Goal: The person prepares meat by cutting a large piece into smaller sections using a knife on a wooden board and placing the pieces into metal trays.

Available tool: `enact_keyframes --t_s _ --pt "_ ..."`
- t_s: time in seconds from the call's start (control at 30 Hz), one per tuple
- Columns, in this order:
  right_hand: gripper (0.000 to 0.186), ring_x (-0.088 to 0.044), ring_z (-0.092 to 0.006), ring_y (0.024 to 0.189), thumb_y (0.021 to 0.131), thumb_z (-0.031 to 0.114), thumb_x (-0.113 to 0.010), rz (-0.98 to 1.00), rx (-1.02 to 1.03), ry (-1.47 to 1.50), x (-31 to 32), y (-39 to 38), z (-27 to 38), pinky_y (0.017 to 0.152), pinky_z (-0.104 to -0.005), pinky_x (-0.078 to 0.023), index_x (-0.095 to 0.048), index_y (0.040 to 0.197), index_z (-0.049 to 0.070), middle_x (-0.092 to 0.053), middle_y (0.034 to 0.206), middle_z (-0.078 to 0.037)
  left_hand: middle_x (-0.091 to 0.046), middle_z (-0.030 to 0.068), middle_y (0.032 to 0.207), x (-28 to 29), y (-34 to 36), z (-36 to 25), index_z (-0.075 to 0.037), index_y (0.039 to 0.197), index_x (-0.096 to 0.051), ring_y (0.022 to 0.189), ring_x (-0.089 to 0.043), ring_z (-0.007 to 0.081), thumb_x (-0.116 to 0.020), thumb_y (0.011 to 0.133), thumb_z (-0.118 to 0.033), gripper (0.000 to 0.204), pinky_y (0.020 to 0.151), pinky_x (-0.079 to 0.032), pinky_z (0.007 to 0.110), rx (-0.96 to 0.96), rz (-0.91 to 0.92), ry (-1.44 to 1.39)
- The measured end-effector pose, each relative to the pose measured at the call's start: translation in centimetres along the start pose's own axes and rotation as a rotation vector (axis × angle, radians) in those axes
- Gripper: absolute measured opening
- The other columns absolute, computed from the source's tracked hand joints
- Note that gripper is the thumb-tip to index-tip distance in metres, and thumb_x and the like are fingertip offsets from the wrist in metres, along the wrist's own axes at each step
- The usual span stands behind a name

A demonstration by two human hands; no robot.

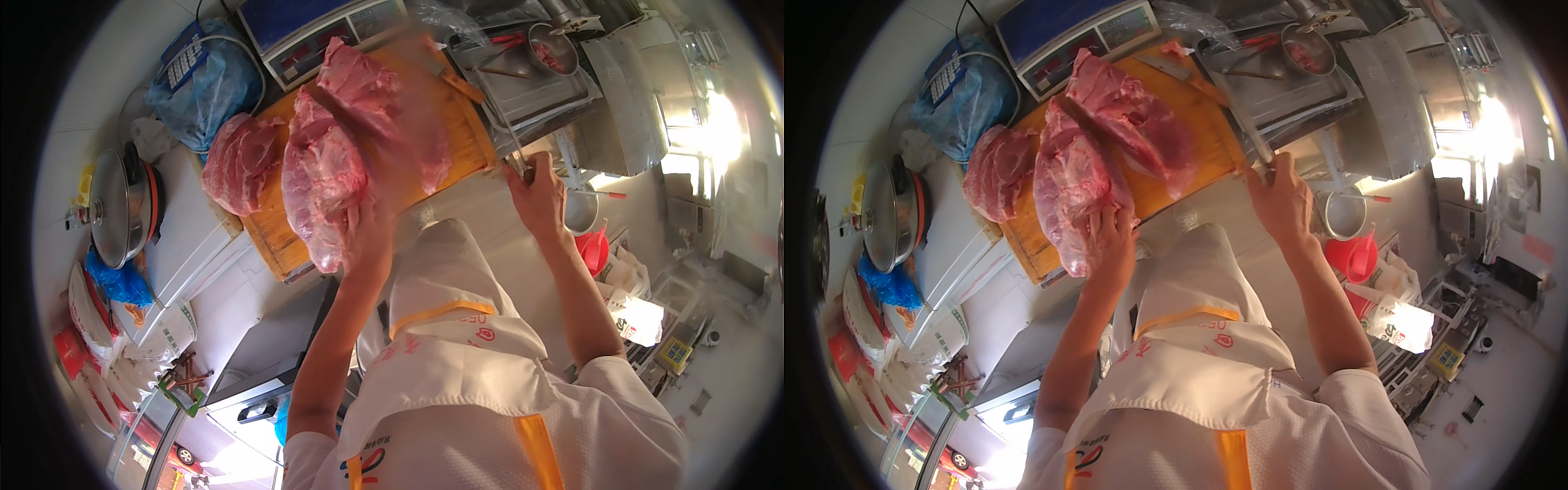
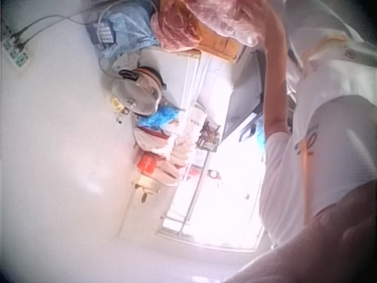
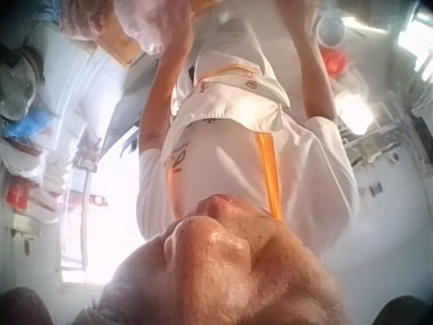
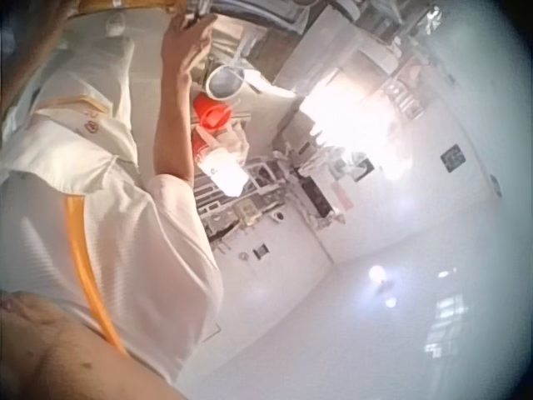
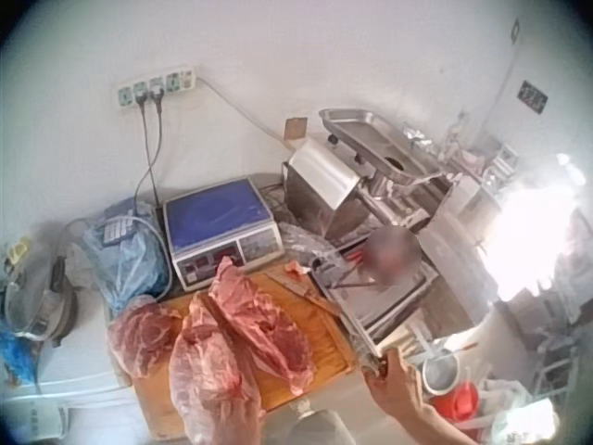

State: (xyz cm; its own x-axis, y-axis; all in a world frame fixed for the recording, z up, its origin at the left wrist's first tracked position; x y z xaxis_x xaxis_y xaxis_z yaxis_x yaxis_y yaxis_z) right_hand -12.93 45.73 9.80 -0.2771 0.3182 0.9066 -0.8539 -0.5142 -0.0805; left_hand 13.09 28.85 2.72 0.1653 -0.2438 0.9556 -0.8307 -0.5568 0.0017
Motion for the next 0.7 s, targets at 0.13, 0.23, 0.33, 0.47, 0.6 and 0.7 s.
enact_keyframes --t_s 0.13,0.23,0.33,0.47,0.6,0.7 --pt "0.026 -0.071 -0.0488 0.094 0.100 0.022 -0.068 -0.061 0.063 -0.083 -1.1 4.1 -7.7 0.079 -0.0603 -0.054 -0.050 0.109 0.006 -0.072 0.104 -0.022 -0.057 0.0170 0.128 0.8 0.8 -1.8 -0.006 0.132 -0.061 0.128 -0.051 0.0390 -0.074 0.092 -0.016 0.044 0.113 -0.035 0.061 0.068 0.108 0.005" --pt "0.026 -0.070 -0.0488 0.097 0.100 0.023 -0.068 -0.048 0.036 -0.142 -2.8 7.7 -11.2 0.081 -0.0602 -0.054 -0.051 0.109 0.006 -0.071 0.107 -0.022 -0.059 0.0211 0.127 1.0 2.3 -2.6 -0.004 0.137 -0.057 0.123 -0.055 0.0430 -0.075 0.091 -0.011 0.050 0.107 -0.042 0.059 0.115 0.107 -0.147" --pt "0.025 -0.069 -0.0491 0.100 0.100 0.021 -0.070 -0.029 0.016 -0.121 -3.9 10.3 -12.2 0.082 -0.0596 -0.055 -0.052 0.110 0.007 -0.070 0.107 -0.022 -0.062 0.0213 0.123 1.0 4.3 -3.2 -0.001 0.139 -0.054 0.114 -0.062 0.0416 -0.077 0.091 -0.006 0.053 0.099 -0.052 0.052 0.204 -0.019 -0.374" --pt "0.025 -0.067 -0.0484 0.104 0.099 0.017 -0.072 -0.052 0.089 -0.088 -5.1 13.1 -13.1 0.085 -0.0586 -0.054 -0.054 0.115 0.007 -0.068 0.110 -0.022 -0.062 0.0278 0.126 -0.6 8.3 -3.7 0.007 0.149 -0.045 0.117 -0.064 0.0444 -0.075 0.095 -0.015 0.065 0.100 -0.053 0.050 0.414 -0.057 -0.647" --pt "0.028 -0.063 -0.0458 0.110 0.098 0.016 -0.073 0.018 0.088 -0.079 -5.6 14.4 -12.8 0.091 -0.0569 -0.052 -0.059 0.120 0.006 -0.065 0.112 -0.023 -0.057 0.0340 0.134 -4.5 9.9 -1.8 0.013 0.153 -0.037 0.128 -0.057 0.0483 -0.081 0.091 -0.035 0.090 0.112 -0.046 0.051 0.613 -0.085 -0.557" --pt "0.034 -0.060 -0.0429 0.117 0.094 0.013 -0.074 -0.131 0.320 -0.228 -4.4 13.4 -8.8 0.098 -0.0551 -0.050 -0.062 0.125 0.004 -0.064 0.114 -0.023 -0.051 0.0365 0.141 -5.8 10.7 -1.0 0.014 0.151 -0.039 0.136 -0.050 0.0506 -0.085 0.086 -0.044 0.099 0.117 -0.042 0.052 0.918 -0.028 -0.539"
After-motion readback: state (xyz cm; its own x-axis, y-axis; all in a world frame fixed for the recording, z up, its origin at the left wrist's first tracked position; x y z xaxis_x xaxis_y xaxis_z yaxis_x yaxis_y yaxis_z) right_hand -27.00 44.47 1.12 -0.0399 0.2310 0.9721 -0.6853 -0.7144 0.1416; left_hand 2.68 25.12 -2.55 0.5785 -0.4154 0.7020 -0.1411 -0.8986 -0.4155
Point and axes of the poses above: each hand's wrist, its own y-axis towards the middle knuckle, its own x-axis out of the back of the hand, z = x × y, the point moved 9 cm from there along y, towards the middle knuckle
